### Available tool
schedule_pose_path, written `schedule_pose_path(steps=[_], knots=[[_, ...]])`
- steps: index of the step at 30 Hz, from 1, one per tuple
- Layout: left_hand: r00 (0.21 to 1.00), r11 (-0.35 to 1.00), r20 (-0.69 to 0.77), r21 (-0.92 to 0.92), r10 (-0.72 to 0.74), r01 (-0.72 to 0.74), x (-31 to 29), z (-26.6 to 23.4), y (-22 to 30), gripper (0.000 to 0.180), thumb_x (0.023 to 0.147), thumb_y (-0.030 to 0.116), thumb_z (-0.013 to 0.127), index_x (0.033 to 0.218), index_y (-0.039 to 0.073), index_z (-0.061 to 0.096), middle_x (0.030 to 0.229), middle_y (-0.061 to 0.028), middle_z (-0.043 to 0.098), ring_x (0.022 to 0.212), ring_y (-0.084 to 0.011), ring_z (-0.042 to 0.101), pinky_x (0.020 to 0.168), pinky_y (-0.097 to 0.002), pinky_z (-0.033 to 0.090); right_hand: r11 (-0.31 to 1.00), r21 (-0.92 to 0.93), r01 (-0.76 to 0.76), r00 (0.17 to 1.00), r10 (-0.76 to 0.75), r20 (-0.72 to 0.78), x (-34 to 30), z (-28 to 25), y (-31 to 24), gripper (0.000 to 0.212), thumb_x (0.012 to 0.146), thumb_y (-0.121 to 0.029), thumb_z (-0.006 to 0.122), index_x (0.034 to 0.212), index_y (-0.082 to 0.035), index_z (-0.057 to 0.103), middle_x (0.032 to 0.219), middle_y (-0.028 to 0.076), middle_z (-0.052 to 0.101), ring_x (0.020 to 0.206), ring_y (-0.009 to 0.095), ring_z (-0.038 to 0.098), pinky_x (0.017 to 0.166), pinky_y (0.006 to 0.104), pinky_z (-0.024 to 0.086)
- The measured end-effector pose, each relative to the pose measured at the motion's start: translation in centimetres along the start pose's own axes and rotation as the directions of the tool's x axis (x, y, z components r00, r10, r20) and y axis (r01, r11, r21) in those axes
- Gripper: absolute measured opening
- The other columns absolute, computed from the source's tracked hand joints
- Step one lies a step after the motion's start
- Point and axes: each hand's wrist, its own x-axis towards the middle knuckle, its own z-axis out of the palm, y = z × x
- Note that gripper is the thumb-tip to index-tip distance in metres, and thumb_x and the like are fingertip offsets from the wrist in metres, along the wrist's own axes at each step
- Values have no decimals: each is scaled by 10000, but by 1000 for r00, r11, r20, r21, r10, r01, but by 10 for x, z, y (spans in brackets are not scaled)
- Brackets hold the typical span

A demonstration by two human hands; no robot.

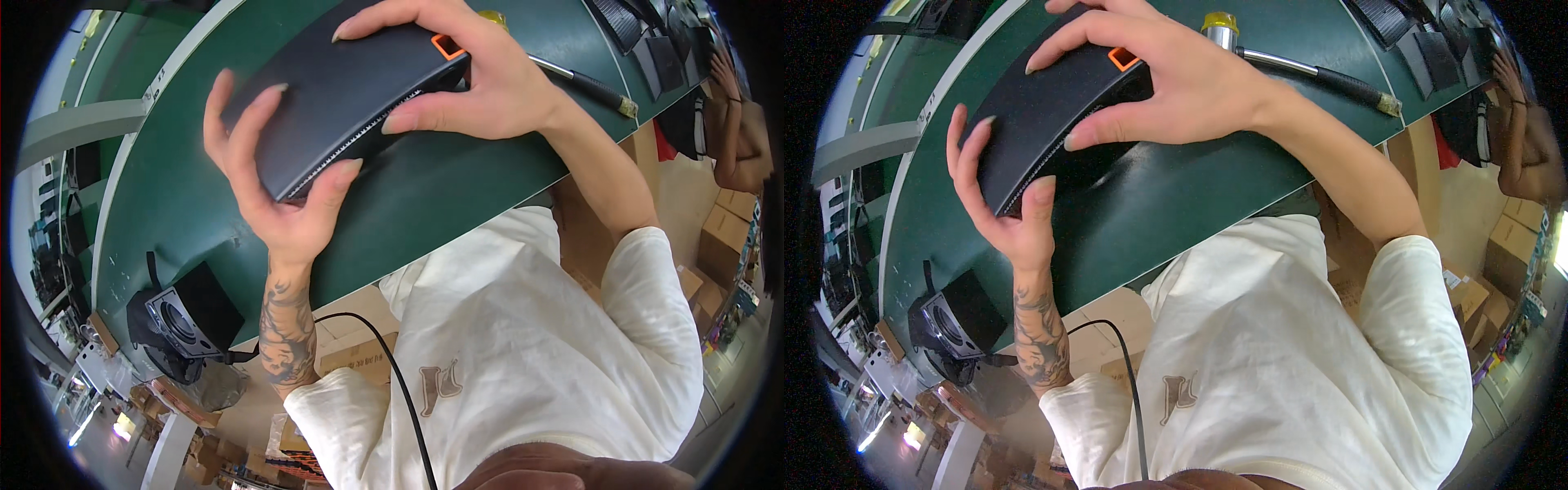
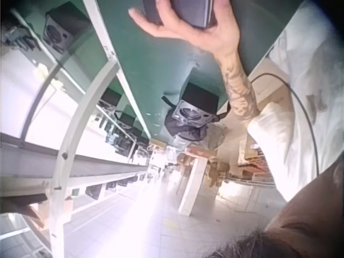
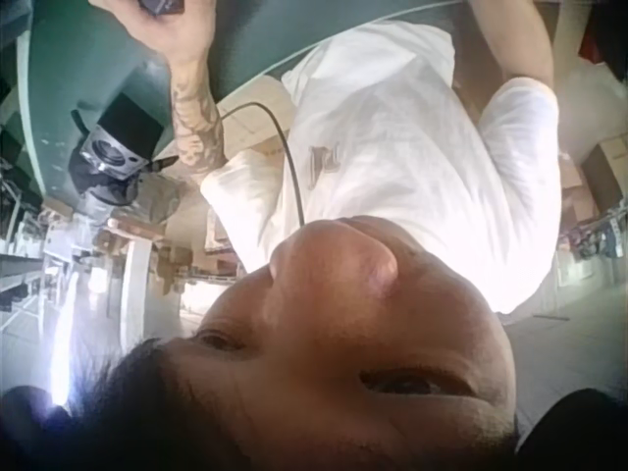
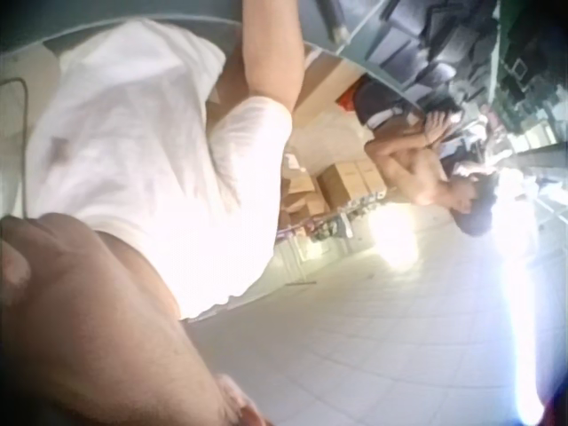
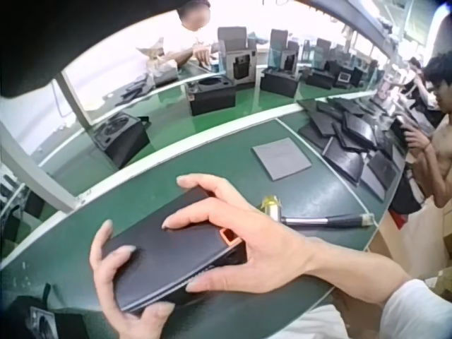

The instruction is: The person assembles small black speakers by attaching textured mesh grilles to the speaker bodies. They align the grilles, press them into place, and use a rubber mallet to tap the edges for secure attachment. The person handles multiple speaker units sequentially, placing finished ones aside and picking up new ones from a pile.

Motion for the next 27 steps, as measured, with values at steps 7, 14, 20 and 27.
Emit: schedule_pose_path(steps=[7,14,20,27], knots=[[983,977,-75,-147,-166,154,-5,2,13,491,813,278,854,1202,30,688,1362,-214,566,1335,-348,503,1068,-433,450,998,64,-7,980,20,-198,0,24,-7,497,878,-157,828,1328,-64,639,1365,166,474,1145,226,568,931,293,490],[874,829,-9,-324,-486,457,14,-29,-1,412,981,245,713,1287,-16,623,1345,-154,619,1201,-213,613,1055,-361,493,943,59,-329,935,334,-123,34,13,-8,701,869,-482,807,1375,-50,585,1216,160,650,1122,264,624,951,365,519],[756,635,-49,-579,-653,511,29,-17,-9,427,1004,261,696,1328,3,593,1423,-178,544,1268,-252,560,1120,-381,404,749,-600,-281,954,285,-91,-56,-66,-19,535,936,-194,733,1415,-39,552,1243,168,628,1128,309,643,966,401,517],[797,581,22,-672,-604,459,12,-2,-32,784,936,123,750,1562,5,292,1520,-168,372,1348,-248,454,1096,-371,436,630,-764,-139,981,191,-22,-88,-70,7,354,973,-98,656,1320,-39,622,1040,147,638,870,317,618,747,369,506]])
